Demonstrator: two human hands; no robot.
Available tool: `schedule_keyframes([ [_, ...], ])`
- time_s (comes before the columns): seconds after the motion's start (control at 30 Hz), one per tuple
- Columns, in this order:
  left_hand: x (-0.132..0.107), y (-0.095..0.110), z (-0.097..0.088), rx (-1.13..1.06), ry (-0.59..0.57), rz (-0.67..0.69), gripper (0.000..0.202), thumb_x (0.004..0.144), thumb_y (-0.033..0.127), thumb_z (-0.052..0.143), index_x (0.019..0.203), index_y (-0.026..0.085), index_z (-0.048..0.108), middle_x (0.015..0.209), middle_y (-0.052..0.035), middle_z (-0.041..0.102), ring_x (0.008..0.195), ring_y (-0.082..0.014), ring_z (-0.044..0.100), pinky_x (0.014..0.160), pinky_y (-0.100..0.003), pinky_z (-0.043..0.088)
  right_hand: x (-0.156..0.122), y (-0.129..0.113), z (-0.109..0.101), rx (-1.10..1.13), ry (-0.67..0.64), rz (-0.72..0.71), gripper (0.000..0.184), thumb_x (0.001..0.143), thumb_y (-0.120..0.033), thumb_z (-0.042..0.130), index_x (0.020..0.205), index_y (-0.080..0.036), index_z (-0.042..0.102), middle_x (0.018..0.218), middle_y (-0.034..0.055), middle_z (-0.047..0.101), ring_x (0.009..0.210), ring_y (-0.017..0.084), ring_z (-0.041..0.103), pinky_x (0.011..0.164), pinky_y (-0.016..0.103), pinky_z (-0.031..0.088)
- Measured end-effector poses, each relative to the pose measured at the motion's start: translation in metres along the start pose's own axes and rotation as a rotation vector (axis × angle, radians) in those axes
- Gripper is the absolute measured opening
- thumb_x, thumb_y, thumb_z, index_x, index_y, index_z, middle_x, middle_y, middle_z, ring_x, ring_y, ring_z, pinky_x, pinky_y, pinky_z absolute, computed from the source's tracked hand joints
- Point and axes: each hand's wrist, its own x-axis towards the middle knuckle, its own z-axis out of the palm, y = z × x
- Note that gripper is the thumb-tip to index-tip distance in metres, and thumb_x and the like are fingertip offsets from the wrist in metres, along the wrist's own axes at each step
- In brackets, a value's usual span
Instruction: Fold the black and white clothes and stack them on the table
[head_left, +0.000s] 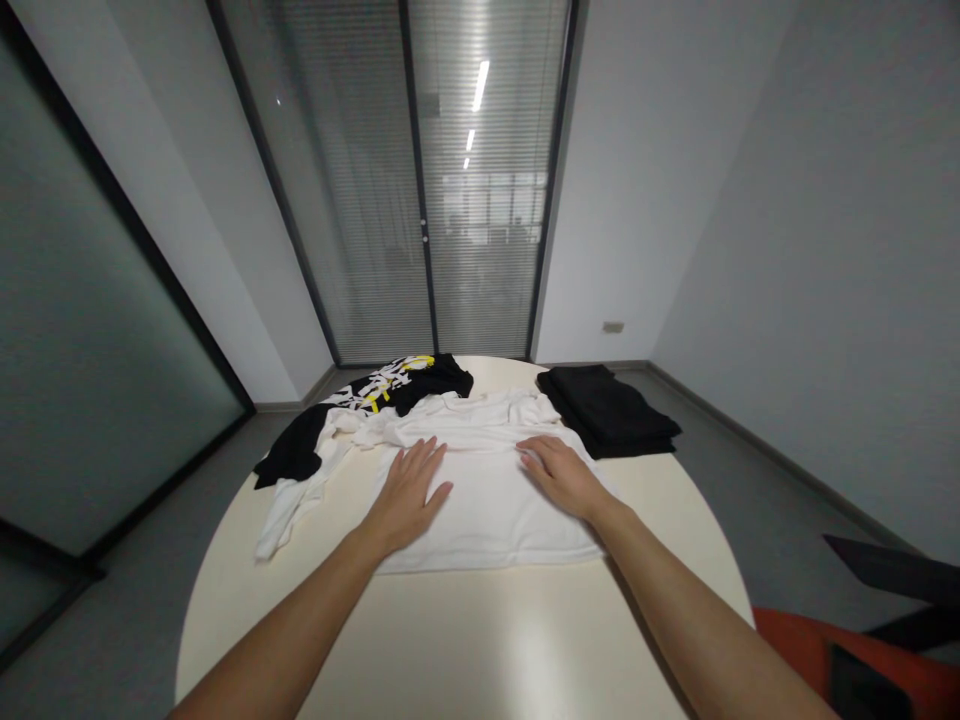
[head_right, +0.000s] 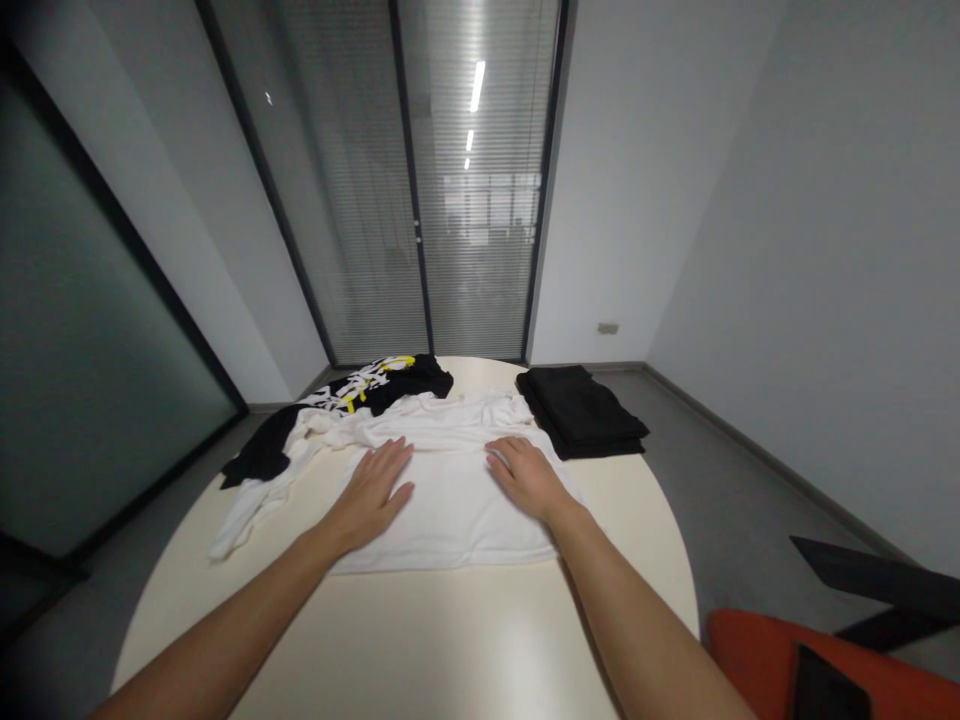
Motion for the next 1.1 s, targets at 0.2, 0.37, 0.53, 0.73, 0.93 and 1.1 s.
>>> schedule_keyframes([
  [0.2, -0.003, -0.001, 0.006, 0.026, -0.001, -0.051, 0.067, 0.101, 0.056, 0.036, 0.159, 0.024, 0.024, 0.167, -0.0119, 0.018, 0.154, -0.0325, 0.011, 0.122, -0.058, 0.013, -0.004, 0.007, 0.013, -0.065, 0.074, 0.103, 0.051, 0.104, -0.043, 0.035, 0.141, -0.012, 0.049, 0.142, 0.0171, 0.056, 0.131, 0.028, 0.051, 0.112, 0.045, 0.039],
  [0.37, -0.009, 0.009, 0.002, 0.125, -0.057, -0.142, 0.071, 0.099, 0.061, 0.037, 0.16, 0.027, 0.024, 0.168, -0.0115, 0.008, 0.154, -0.0363, 0.006, 0.12, -0.064, 0.011, -0.015, -0.002, 0.01, -0.201, 0.004, 0.106, 0.056, 0.105, -0.045, 0.03, 0.148, -0.013, 0.045, 0.154, 0.0152, 0.046, 0.144, 0.027, 0.038, 0.12, 0.046, 0.028],
  [0.53, -0.027, 0.021, -0.008, 0.191, -0.144, -0.187, 0.072, 0.097, 0.065, 0.036, 0.16, 0.031, 0.024, 0.168, -0.0088, 0.007, 0.154, -0.0379, 0.006, 0.118, -0.067, 0.011, -0.035, -0.013, 0.006, -0.268, -0.093, 0.175, 0.063, 0.104, -0.053, 0.027, 0.154, -0.018, 0.039, 0.161, 0.0104, 0.035, 0.15, 0.029, 0.029, 0.121, 0.049, 0.025],
  [0.73, -0.058, 0.028, -0.012, 0.196, -0.177, -0.2, 0.072, 0.096, 0.068, 0.037, 0.159, 0.037, 0.023, 0.168, -0.0053, 0.005, 0.153, -0.0413, 0.005, 0.118, -0.067, 0.012, -0.054, -0.033, 0.003, -0.318, -0.18, 0.255, 0.064, 0.102, -0.06, 0.027, 0.157, -0.027, 0.036, 0.164, 0.0038, 0.029, 0.152, 0.033, 0.021, 0.122, 0.055, 0.019],
  [0.93, -0.081, 0.036, -0.014, 0.181, -0.228, -0.222, 0.078, 0.09, 0.073, 0.044, 0.157, 0.043, 0.022, 0.168, -0.0021, 0.002, 0.151, -0.0471, 0.002, 0.115, -0.072, 0.013, -0.07, -0.05, 0.005, -0.377, -0.228, 0.287, 0.064, 0.1, -0.062, 0.032, 0.157, -0.033, 0.034, 0.165, 0.0026, 0.026, 0.151, 0.041, 0.018, 0.118, 0.062, 0.019],
  [1.1, -0.063, 0.039, -0.017, 0.159, -0.213, -0.302, 0.075, 0.091, 0.075, 0.037, 0.157, 0.039, 0.028, 0.168, -0.0052, 0.005, 0.15, -0.0474, 0.005, 0.115, -0.071, 0.016, -0.059, -0.056, -0.003, -0.404, -0.191, 0.245, 0.06, 0.099, -0.061, 0.038, 0.148, -0.028, 0.049, 0.154, 0.0096, 0.047, 0.141, 0.04, 0.039, 0.112, 0.058, 0.029],
])
